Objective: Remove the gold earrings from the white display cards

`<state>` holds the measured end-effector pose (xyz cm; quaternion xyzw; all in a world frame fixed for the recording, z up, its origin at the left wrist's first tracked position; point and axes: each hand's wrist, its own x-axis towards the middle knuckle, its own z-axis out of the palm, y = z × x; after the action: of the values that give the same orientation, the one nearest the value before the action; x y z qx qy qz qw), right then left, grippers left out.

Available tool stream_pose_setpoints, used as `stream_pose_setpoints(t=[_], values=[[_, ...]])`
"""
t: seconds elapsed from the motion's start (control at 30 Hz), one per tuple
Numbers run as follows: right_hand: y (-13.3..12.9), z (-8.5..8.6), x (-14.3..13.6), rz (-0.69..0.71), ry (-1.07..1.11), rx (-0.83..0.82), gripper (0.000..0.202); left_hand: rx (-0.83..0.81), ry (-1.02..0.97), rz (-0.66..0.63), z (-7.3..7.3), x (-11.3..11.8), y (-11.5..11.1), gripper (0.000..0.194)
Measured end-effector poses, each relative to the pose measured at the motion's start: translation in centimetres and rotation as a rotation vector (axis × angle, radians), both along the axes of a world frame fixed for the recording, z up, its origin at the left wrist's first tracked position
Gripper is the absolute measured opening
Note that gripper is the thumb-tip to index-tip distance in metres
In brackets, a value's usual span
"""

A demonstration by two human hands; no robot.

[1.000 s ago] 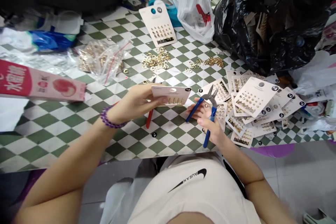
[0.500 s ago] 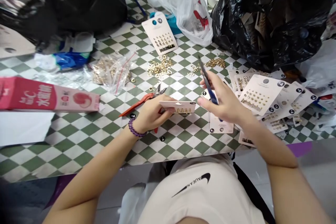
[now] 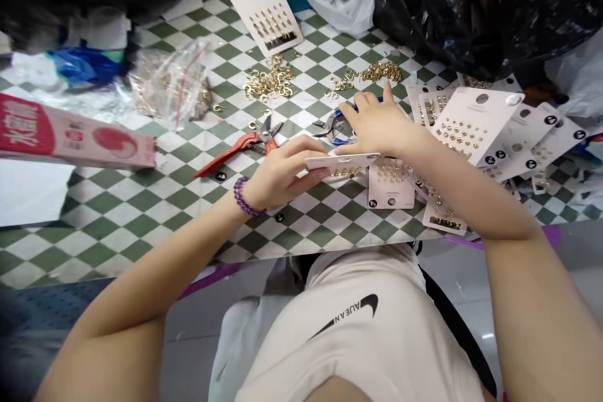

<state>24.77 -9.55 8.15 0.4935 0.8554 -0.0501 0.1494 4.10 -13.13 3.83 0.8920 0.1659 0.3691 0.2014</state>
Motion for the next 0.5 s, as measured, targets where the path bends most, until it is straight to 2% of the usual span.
stream_pose_setpoints(t=[0.13,0.2,0.27,0.37,0.5], values=[[1.3,1.4,-1.0,-0.006,0.181,-0.013,0.052,-0.046,-0.132,0.030,0.1,-0.5,-0.1,0.011],[2.4,1.6,-2.9,-0.001,0.344,0.016,0.042,-0.133,-0.143,0.040,0.4,-1.0,-0.5,0.008],[3.7,1.2,-5.4,0.096,0.462,-0.050,0.036,-0.245,-0.118,0.009,0.8,-1.4,-0.9,0.011],[5.4,-0.1,-9.3,0.263,0.437,-0.120,0.028,-0.361,-0.109,-0.012,1.3,-1.5,-1.3,0.016],[6.2,-1.3,-12.6,0.377,0.335,-0.120,0.024,-0.444,-0.132,0.049,1.1,-1.3,-1.4,0.019]])
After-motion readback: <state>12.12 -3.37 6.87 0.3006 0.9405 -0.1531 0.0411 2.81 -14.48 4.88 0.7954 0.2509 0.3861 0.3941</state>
